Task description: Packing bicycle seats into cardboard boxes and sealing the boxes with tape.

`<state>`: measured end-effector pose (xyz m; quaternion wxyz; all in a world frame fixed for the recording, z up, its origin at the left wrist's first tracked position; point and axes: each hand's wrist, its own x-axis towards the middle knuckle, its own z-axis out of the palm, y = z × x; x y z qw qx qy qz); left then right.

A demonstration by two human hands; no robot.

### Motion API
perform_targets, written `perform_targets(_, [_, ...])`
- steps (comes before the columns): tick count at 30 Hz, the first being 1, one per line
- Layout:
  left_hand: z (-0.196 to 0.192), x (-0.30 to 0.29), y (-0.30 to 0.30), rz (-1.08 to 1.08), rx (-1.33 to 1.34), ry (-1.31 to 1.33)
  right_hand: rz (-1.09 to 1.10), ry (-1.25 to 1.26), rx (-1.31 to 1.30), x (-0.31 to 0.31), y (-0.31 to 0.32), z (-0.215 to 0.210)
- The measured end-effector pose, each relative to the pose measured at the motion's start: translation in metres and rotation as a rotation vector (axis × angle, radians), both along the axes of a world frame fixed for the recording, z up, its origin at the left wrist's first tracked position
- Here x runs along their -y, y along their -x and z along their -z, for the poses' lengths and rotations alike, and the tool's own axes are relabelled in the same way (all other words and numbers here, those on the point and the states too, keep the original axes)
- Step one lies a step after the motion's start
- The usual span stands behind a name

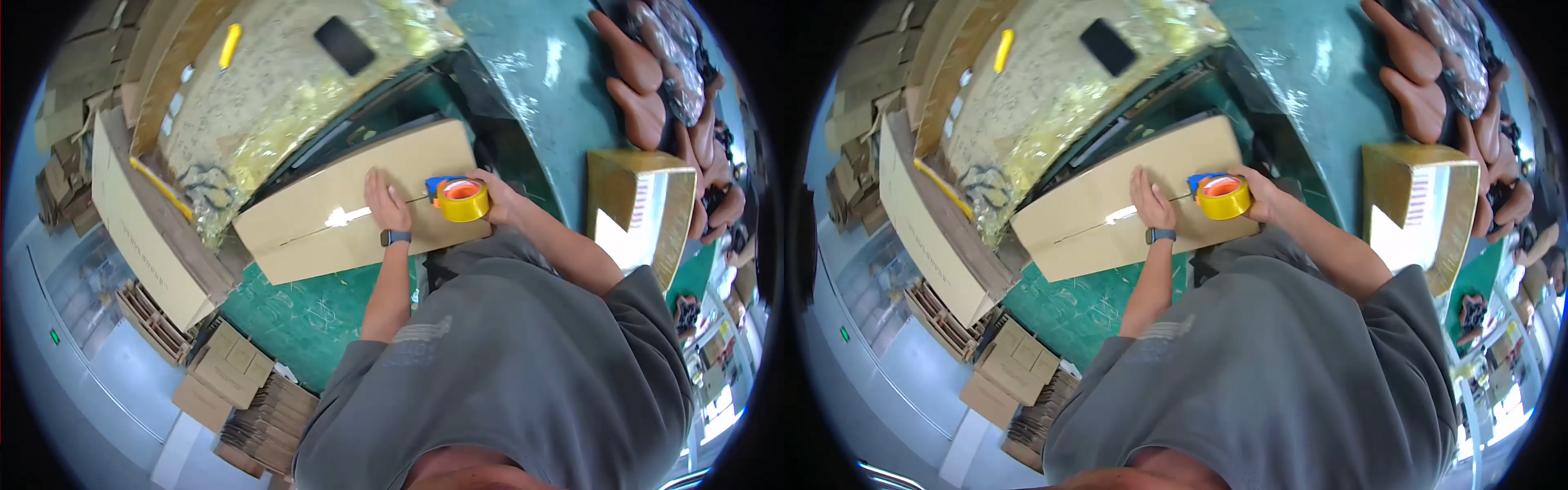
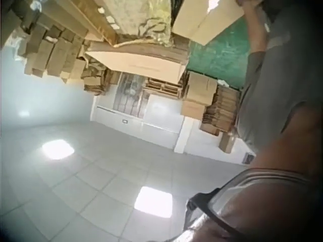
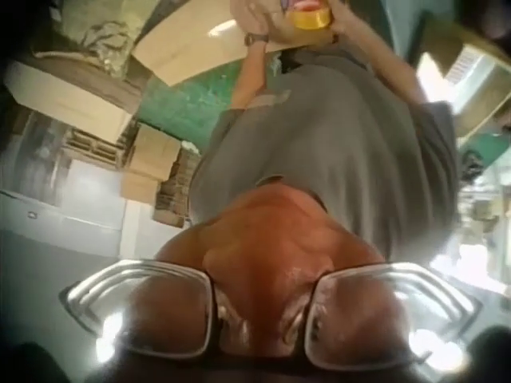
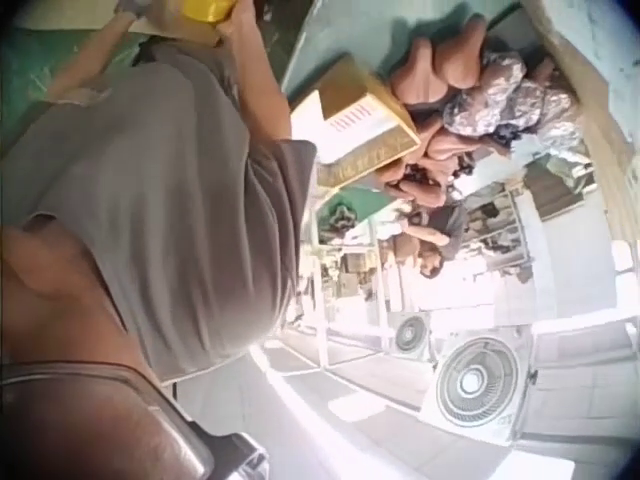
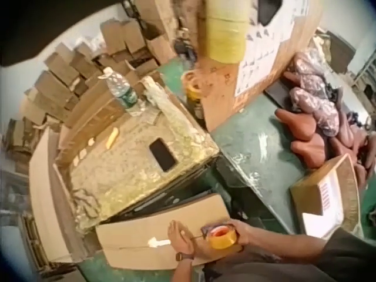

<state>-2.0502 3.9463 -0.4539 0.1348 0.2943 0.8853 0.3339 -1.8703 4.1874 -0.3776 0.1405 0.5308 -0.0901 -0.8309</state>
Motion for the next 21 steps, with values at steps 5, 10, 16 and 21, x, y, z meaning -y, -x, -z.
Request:
perform_targets(5, [0.003, 0.153, 0.086, -0.42, -0.333, 0.498, -0.481, -1.184, -0.507, 0.114, 0.193, -0.036])
perform_targets(10, [0.014, 0.261, 0.209, -0.648, -0.228, 0.608, -1.124, -2.083, -0.534, 0.103, 0.397, -0.073])
perform_targets(16, [0.024, 0.397, 0.333, -0.75, -0.084, 0.61, -0.763, -2.581, -0.559, 0.118, 0.344, -0.024])
perform_targets(21, [0.025, 0.428, 0.38, -0.876, 0.09, 0.563, -0.835, -1.926, 0.409, 0.045, 0.092, 0.034])
